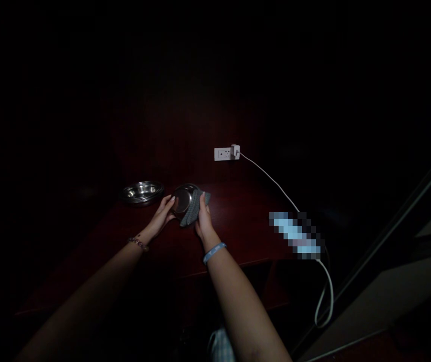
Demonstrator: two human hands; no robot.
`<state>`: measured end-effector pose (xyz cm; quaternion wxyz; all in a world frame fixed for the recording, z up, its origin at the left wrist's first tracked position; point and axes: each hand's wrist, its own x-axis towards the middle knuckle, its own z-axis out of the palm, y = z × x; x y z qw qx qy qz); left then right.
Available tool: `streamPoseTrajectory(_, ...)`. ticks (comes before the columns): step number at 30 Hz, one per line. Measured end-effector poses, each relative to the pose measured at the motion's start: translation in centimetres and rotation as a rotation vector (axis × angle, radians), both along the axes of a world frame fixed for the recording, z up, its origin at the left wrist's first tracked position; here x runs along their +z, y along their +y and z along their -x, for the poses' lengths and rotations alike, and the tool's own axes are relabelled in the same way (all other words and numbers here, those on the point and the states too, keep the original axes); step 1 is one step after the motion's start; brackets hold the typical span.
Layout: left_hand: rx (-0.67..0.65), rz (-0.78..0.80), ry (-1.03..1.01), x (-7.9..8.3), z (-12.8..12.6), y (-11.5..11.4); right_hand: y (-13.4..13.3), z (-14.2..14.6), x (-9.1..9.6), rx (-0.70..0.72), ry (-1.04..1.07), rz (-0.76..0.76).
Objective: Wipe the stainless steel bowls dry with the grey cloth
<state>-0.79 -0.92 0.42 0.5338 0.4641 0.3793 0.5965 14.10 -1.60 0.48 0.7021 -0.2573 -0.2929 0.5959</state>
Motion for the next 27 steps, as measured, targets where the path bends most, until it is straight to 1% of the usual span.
streamPoseTrajectory(4, 0.028, -0.019, -0.013, -0.1, 0.4, 0.1, -0.8, 0.3, 0.3, 0.083, -0.055, 0.004)
streamPoseTrajectory(9, 0.07, -0.059, 0.056, -0.3, 0.7, 0.4, -1.1, 0.3, 0.5, 0.138, -0.066, 0.002)
streamPoseTrajectory(19, 0.076, -0.272, 0.101, -0.1, 0.8, 0.7, -0.6, -0.2, 0.4, 0.108, -0.057, 0.088)
streamPoseTrajectory(21, 0.075, -0.297, 0.089, 0.1, 0.8, 0.6, -0.4, -0.2, 0.4, 0.139, -0.033, 0.084)
streamPoseTrajectory(24, 0.053, -0.311, 0.02, 0.3, 0.5, 0.5, -0.2, -0.1, 0.4, 0.204, 0.025, 0.055)
streamPoseTrajectory(27, 0.03, -0.266, -0.065, 0.3, 0.1, 0.4, 0.1, -0.2, 0.4, 0.217, 0.051, 0.008)
